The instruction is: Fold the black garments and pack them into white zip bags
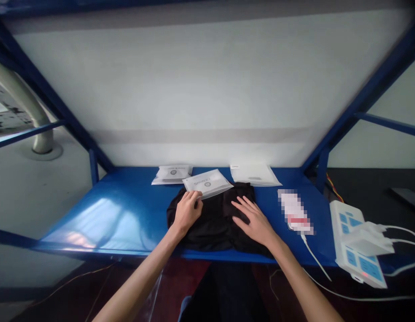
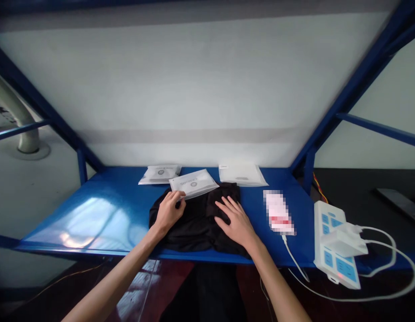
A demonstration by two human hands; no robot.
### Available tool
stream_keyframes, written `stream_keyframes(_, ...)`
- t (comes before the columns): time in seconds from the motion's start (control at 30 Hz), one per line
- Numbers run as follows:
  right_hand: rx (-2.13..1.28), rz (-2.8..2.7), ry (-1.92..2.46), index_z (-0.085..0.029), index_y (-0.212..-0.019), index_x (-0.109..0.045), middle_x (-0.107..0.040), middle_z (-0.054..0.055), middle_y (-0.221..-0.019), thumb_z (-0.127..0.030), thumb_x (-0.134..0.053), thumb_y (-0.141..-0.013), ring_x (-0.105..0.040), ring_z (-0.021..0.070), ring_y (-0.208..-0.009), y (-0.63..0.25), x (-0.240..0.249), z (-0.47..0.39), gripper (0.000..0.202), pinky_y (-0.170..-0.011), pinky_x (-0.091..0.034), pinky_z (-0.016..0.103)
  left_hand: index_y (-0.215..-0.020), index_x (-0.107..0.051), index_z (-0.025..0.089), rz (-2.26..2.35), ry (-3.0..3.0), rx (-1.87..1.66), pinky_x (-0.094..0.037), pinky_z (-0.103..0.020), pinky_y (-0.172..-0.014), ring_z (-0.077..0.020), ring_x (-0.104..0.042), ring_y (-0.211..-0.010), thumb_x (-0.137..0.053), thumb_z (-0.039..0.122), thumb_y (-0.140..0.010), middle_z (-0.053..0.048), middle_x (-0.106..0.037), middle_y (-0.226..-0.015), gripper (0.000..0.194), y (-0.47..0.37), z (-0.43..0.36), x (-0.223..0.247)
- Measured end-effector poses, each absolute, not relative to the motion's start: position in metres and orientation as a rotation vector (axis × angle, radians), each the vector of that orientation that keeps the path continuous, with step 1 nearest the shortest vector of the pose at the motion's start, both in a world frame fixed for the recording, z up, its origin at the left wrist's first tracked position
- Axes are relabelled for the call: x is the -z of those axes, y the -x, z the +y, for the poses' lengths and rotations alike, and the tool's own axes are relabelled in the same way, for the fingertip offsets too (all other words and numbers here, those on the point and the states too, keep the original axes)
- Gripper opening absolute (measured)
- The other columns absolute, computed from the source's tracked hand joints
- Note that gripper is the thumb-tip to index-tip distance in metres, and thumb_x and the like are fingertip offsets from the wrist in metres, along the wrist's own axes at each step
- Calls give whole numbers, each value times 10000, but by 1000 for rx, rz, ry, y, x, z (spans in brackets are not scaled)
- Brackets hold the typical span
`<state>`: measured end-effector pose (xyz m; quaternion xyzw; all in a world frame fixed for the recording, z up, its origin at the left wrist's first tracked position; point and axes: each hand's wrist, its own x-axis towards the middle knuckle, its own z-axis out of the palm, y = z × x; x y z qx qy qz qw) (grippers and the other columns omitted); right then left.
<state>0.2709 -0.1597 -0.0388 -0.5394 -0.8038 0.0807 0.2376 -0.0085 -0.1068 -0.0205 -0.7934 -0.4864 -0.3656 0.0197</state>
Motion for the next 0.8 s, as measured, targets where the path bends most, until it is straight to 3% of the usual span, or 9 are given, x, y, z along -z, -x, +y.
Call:
stream_keyframes(0.37,67,-2298,1548,-236,-1343,-650,-634,89,-1401,-359,-476,-1014,-529,311,-1364,-268,31,-156,392,-1070,-478,511,-1033,-773,218,-1434,2532,1250,-556,-333,-866,-211,-607,-952,-571,49,-867,-59,-677,-1012,312,12,-103,30)
stream_keyframes(0.5,-27,-2412,1483,-270,-1429,-576,-577,68,-1469,-483,-609,-926,-500,313,-1388,-278,18,-157,548,-1096,-472,504,-1027,-777,203,-1491,2576,1167,-548,-355,-908,-225,-613,-979,-569,47,-863,-68,-667,-1018,307,12,-104,27)
stream_keyframes(0.6,-101,-2479,1453,-291,-1489,-503,-531,42,-1514,-468,-667,-871,-479,308,-1404,-287,11,-156,663,-1113,-467,495,-1061,-768,192,-1540,2587,1117,-539,-364,-933,-230,-633,-991,-568,63,-874,-77,-661,-1049,303,12,-104,26)
stream_keyframes(0.8,-50,-2416,1420,-264,-1364,-636,-654,41,-1379,-340,-571,-944,-577,308,-1298,-288,18,-146,432,-1055,-504,506,-1113,-743,212,-1598,2507,1191,-536,-339,-932,-219,-641,-1002,-542,77,-905,-70,-654,-1057,319,12,-103,28)
